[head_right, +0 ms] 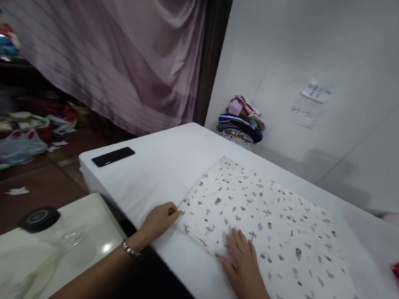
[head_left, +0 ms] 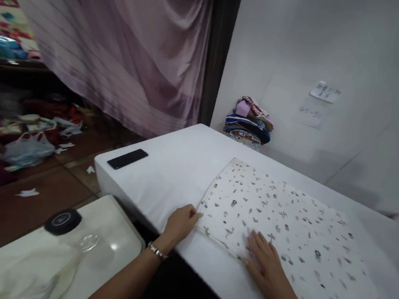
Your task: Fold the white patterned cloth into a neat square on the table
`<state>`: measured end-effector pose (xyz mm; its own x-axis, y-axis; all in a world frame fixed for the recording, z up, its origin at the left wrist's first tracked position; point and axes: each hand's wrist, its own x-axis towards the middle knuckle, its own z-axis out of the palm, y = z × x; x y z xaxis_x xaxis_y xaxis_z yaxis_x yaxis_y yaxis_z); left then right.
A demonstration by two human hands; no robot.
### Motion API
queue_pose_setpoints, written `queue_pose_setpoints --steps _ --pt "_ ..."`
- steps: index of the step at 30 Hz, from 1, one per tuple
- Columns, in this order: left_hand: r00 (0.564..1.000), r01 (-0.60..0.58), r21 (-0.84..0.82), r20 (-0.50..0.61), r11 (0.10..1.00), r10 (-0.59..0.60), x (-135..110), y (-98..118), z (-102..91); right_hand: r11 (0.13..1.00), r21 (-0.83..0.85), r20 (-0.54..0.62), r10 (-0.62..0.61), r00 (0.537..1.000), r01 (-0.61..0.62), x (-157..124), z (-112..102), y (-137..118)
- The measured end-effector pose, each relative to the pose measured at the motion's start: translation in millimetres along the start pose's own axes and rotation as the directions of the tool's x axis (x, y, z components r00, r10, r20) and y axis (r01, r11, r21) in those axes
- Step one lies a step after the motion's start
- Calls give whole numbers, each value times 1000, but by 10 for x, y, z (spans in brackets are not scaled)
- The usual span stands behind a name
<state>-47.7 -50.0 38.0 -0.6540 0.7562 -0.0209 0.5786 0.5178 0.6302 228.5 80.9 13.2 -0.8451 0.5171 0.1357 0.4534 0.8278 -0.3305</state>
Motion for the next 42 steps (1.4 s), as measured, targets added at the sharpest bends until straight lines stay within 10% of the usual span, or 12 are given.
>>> queue_pose_setpoints --steps 9,14,24,31,42 --pt "1000 14 -417 5 909 -13 8 12 43 963 241 -93 -99 991 119 985 294 -997" --pt "999 40 -535 27 844 -30 31 -21 80 953 299 -103 -25 994 55 1205 492 -1137" --pt "1000 14 -28 -24 1000 -14 -49 -79 -7 711 700 -118 203 972 -64 1221 530 -1002" --pt "998 -65 247 3 967 66 -85 11 60 775 632 -162 138 977 -5 1191 427 -1082" --pt "994 106 -519 31 848 -105 -2 -103 210 940 290 -180 -133 975 182 1149 409 -1185"
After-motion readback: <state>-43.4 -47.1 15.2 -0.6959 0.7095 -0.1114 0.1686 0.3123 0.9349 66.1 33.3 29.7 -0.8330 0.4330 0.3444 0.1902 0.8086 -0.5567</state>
